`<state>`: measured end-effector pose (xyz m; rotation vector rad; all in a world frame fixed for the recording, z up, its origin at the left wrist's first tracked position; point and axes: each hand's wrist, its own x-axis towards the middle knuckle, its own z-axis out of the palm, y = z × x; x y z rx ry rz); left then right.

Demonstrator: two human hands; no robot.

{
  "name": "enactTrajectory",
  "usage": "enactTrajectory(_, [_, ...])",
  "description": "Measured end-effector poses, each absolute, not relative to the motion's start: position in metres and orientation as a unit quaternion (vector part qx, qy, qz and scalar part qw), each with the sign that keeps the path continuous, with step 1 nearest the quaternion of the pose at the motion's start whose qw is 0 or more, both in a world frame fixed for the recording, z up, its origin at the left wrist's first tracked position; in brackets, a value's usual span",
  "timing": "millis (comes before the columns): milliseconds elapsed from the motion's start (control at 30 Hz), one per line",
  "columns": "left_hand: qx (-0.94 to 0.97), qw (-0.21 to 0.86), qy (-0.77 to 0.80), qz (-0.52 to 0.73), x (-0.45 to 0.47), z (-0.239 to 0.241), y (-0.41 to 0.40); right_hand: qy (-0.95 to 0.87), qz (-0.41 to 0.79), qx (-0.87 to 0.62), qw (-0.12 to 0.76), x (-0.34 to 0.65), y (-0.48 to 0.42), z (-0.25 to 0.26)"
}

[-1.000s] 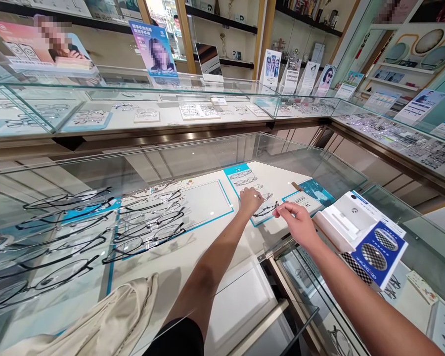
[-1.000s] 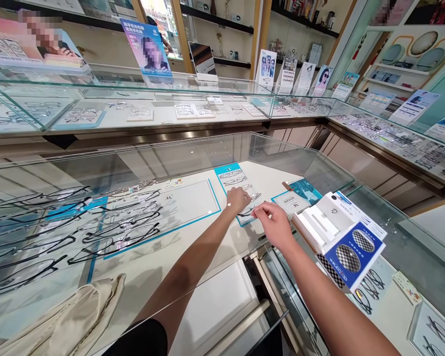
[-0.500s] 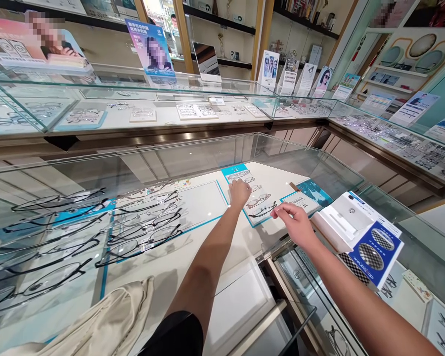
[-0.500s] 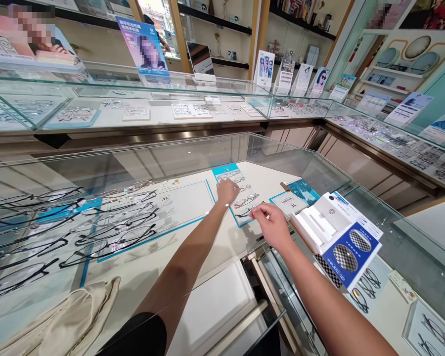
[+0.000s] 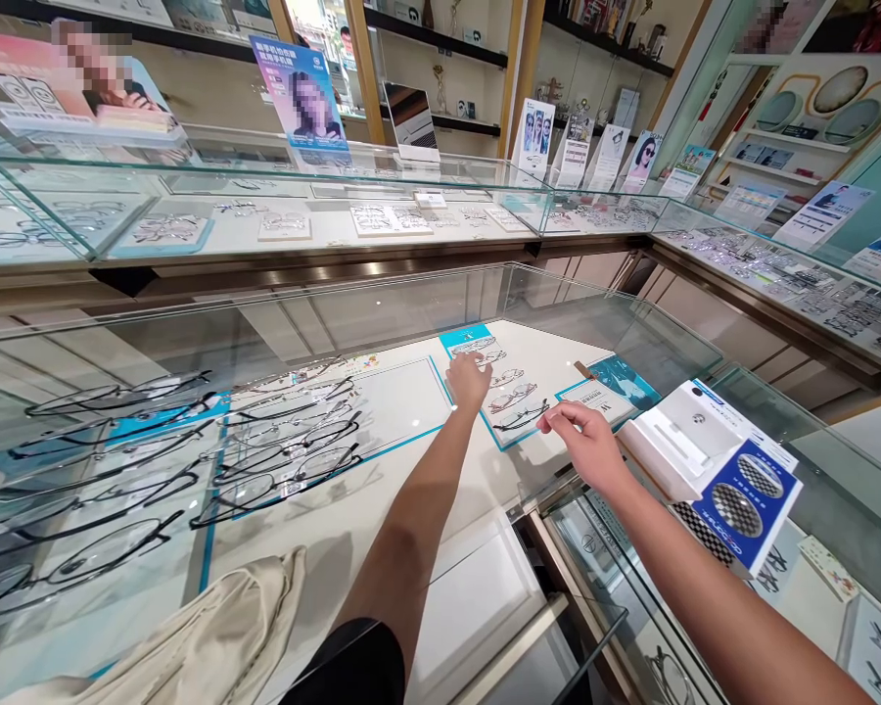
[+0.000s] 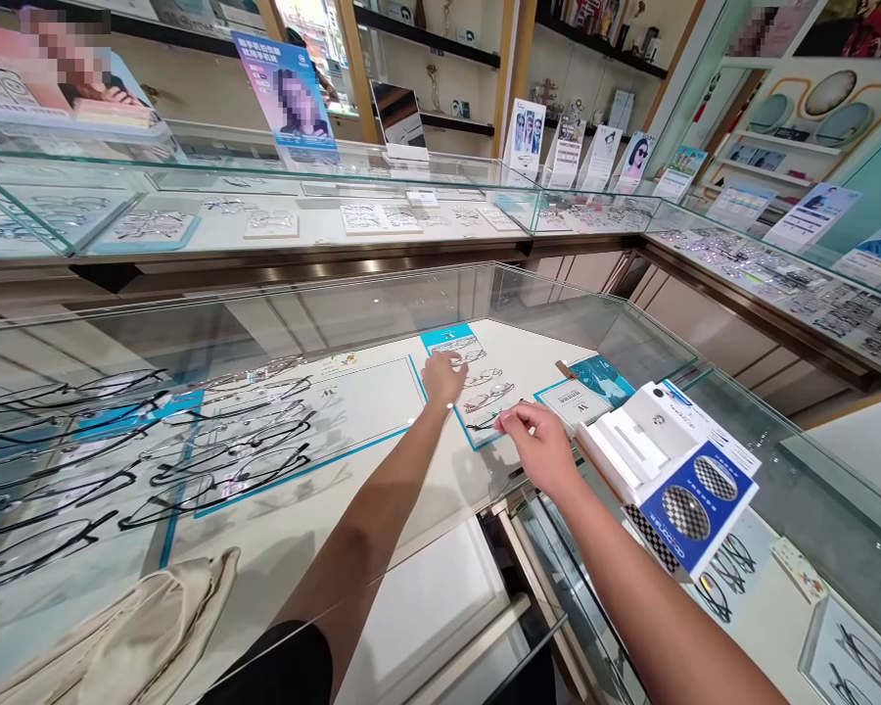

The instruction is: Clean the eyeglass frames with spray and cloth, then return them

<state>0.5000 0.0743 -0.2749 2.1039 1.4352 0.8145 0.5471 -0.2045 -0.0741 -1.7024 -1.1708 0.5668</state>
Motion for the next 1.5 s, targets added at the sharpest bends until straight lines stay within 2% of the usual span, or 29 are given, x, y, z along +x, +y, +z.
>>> enactTrajectory(133, [0.715,0.258,0.567,0.317,0.481,-0.294,0.092,-0.476,0.236,-0.699,0.478,0.547,-0.204,-0.074])
enactTrajectory(400, [0.704,0.303,0.556,0.321,0.471,-0.318,0.116,-0.479,0.234,-0.701,0.473,0.547,-0.205,-0.076])
enactTrajectory(1267, [0.726,0.313,0.531,0.304,0.463,-0.312,0.103,-0.481,0.231,-0.705,0.466,0.547,-0.206,-0.074])
enactTrajectory(1500, [0.738,0.305,0.525,0.293,0.454,-0.296,0.093,-0.48,0.236,-0.699,0.476,0.548,-0.206,-0.075])
